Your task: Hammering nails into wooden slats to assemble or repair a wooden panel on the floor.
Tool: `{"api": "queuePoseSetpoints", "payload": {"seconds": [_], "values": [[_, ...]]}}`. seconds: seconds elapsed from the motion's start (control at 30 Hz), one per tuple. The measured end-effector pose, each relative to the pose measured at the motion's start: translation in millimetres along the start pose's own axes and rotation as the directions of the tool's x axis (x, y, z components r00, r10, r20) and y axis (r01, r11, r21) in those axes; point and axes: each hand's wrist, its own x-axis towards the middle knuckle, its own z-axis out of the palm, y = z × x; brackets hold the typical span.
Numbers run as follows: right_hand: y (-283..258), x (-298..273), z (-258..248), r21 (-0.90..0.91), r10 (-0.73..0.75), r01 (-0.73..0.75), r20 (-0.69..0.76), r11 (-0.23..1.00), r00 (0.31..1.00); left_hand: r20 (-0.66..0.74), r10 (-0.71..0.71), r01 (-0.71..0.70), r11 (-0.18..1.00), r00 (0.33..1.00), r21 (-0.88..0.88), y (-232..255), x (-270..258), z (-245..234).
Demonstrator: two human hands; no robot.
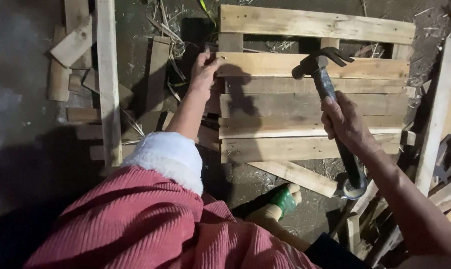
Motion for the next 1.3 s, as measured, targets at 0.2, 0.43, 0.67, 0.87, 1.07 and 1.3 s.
{"api": "queuePoseSetpoints", "payload": {"seconds": [0.2,0.43,0.67,0.87,1.07,1.3], "values": [[-8,1,13,-0.024,-0.010,0.011,0.022,1.000,1.000,-0.022,0.080,-0.080,0.997,0.997,0.007,-52,52,10],[1,-6,23,-0.059,0.076,-0.071,0.093,0.996,0.993,-0.001,0.058,-0.056,0.959,0.998,0.277,-40,39,-3],[7,-89,-19,-0.623,0.436,-0.212,0.230,0.753,0.870,-0.093,0.320,-0.242,0.849,0.943,0.469,-3,-18,-11],[98,-202,-27,-0.541,0.538,-0.312,0.329,0.781,0.776,-0.011,0.124,-0.120,0.976,0.992,0.185,22,-32,-20],[192,-269,60,-0.320,0.591,-0.530,0.135,0.786,0.795,-0.044,0.019,-0.011,0.987,0.999,0.161,-6,-3,-23],[184,-246,115,0.069,0.544,-0.569,0.218,0.820,0.810,0.007,0.040,-0.040,0.996,0.999,0.083,-1,-8,-27]]}}
